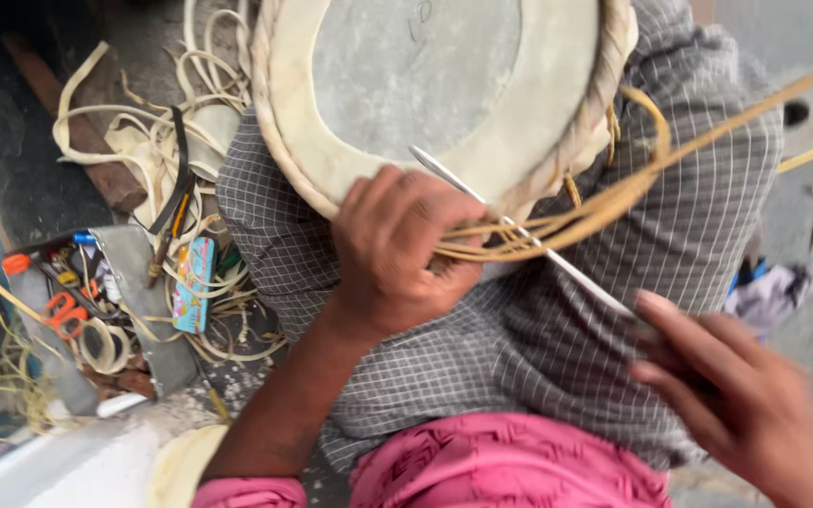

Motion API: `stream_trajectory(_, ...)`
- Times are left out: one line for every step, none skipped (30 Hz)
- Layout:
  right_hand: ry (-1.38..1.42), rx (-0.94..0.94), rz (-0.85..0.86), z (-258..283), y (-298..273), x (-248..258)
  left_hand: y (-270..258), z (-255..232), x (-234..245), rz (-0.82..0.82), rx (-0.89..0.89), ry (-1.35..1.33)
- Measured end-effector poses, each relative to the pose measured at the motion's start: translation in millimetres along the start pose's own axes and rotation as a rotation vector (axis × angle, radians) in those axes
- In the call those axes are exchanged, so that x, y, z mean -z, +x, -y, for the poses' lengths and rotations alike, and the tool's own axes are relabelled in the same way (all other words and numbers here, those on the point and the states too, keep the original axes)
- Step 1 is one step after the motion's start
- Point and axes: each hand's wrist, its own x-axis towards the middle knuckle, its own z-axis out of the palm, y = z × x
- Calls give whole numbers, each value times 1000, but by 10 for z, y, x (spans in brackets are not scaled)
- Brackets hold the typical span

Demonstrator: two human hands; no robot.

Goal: The person weaves leather strips through the rim of a drum, using a metal tool to thread the material through pre-made holes. They use pliers to pull the strips tight.

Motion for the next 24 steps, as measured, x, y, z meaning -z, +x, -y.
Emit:
stream_trajectory(417, -153, 111, 22, -36, -134, -28, -29, 28, 17, -2, -11)
stream_trajectory(798, -313, 165, -45, 35, -234, -5, -25, 56, 22, 0, -30)
stream_trajectory(1587, -754, 359, -89, 100, -434, 28, 10, 87, 29, 2, -48)
stream_trajectory(1848, -713, 439, -101, 72, -596, 2, 22, 105, 20, 19, -46)
stream_trajectory(2110, -662, 520, -103, 26, -754, -25, 63, 121, 42, -5, -56)
stream_trajectory(2101, -680, 536, -98, -36, -865, -57, 105, 137, 62, -27, -65)
stream_trajectory(1641, -598, 335, -84, -99, -958, -83, 141, 140, 53, -9, -61)
stream_trajectory(1180, -484, 143, -71, -154, -1016, -82, 179, 128, 51, -26, -53)
stream_trajectory(1173, -486, 151, -59, -214, -1023, -91, 175, 130, 48, -43, -44)
stream_trajectory(1100, -501, 122, -42, -261, -1028, -77, 157, 129, 39, -56, -52)
stream_trajectory(1027, -516, 92, -22, -299, -1026, -61, 125, 138, 42, -69, -57)
stream_trajectory(1013, -504, 84, -23, -288, -1039, -42, 100, 160, 38, -81, -58)
stream_trajectory(1318, -438, 139, -17, -257, -1075, -22, 85, 193, 23, -93, -62)
stream_trajectory(1624, -363, 206, 12, -239, -1098, -19, 71, 242, 66, -104, -79)
stream_trajectory(1611, -356, 209, 60, -229, -1104, -27, 67, 298, 108, -115, -97)
stream_trajectory(1270, -418, 189, 123, -226, -1087, -87, 67, 385, 93, -108, -96)
stream_trajectory(929, -463, 167, 193, -205, -1068, -179, 101, 502, 56, -172, -162)
stream_trajectory(915, -470, 184, 274, -181, -1038, -310, 108, 586, 30, -190, -196)
stream_trajectory(573, -460, 168, 362, -144, -1014, -458, 130, 654, 4, -210, -229)
stream_trajectory(237, -426, 130, 442, -63, -1004, -616, 136, 711, -160, 46, -420)
stream_trajectory(228, -414, 127, 519, 10, -968, -736, 143, 656, -241, 173, -510)
stream_trajectory(54, -359, 107, 604, 29, -939, -894, 140, 599, -334, 304, -614)
stream_trajectory(-119, -301, 87, 678, 49, -915, -1009, 124, 473, -371, 453, -554)
stream_trajectory(-126, -298, 89, 745, 84, -902, -1104, 108, 373, -403, 600, -494)
